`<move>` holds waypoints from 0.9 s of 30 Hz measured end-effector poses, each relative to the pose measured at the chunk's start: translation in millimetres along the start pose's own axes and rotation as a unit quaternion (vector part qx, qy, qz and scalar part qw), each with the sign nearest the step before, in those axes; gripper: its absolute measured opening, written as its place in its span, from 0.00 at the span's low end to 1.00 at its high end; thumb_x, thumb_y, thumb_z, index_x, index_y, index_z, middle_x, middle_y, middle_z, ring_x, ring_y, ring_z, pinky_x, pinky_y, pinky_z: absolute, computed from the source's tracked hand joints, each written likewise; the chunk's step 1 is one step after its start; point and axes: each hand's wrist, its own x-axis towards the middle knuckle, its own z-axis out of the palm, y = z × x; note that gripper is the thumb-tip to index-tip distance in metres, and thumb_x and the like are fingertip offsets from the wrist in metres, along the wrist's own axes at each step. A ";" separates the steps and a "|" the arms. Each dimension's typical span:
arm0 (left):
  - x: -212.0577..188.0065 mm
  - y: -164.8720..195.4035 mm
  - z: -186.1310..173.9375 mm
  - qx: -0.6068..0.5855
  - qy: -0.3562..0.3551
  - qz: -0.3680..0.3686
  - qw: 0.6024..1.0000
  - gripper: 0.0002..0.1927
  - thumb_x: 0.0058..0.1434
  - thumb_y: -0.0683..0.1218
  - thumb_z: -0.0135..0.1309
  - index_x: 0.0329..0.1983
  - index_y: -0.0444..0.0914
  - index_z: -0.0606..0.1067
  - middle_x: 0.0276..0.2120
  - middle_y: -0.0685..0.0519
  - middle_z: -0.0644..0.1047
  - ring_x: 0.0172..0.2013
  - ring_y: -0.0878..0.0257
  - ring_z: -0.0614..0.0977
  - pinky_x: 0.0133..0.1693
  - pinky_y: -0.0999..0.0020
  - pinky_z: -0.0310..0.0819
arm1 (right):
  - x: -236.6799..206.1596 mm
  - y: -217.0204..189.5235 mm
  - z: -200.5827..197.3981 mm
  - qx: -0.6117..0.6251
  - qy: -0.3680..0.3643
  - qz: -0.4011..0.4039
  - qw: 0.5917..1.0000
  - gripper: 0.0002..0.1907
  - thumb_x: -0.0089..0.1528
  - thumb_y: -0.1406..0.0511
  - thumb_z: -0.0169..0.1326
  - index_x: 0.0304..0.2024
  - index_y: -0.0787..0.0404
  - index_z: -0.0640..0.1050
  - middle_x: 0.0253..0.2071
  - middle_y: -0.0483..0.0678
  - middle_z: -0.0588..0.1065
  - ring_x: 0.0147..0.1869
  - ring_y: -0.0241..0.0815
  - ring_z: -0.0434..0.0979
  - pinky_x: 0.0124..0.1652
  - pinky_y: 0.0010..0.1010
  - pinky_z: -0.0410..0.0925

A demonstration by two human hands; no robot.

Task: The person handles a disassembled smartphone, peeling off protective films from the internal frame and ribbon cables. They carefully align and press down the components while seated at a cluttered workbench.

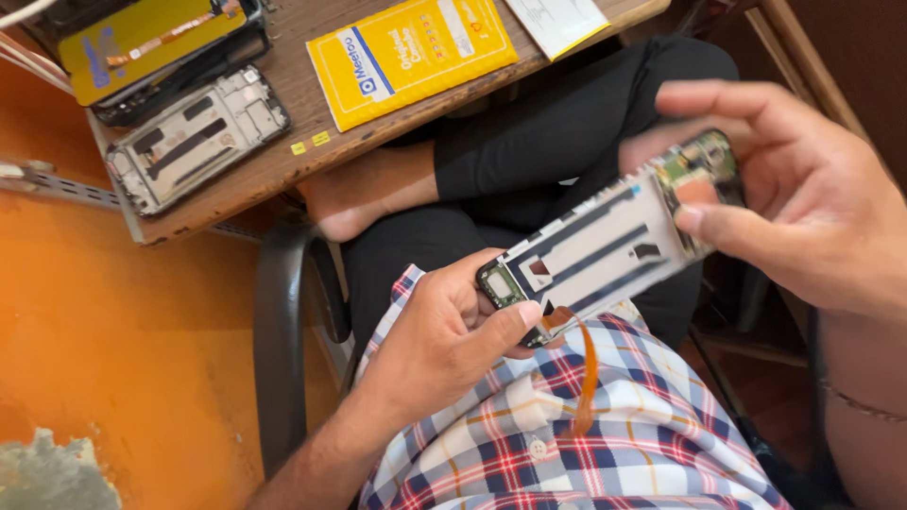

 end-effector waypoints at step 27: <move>-15.4 -24.6 43.3 0.063 0.134 0.218 0.965 0.18 0.73 0.51 0.53 0.55 0.33 0.78 0.29 0.57 0.81 0.27 0.75 0.76 0.28 0.74 0.70 | -58.7 10.6 103.8 -0.401 0.157 -0.166 0.887 0.22 0.53 0.71 0.71 0.47 0.65 0.76 0.35 0.48 0.74 0.36 0.36 0.75 0.34 0.25 0.67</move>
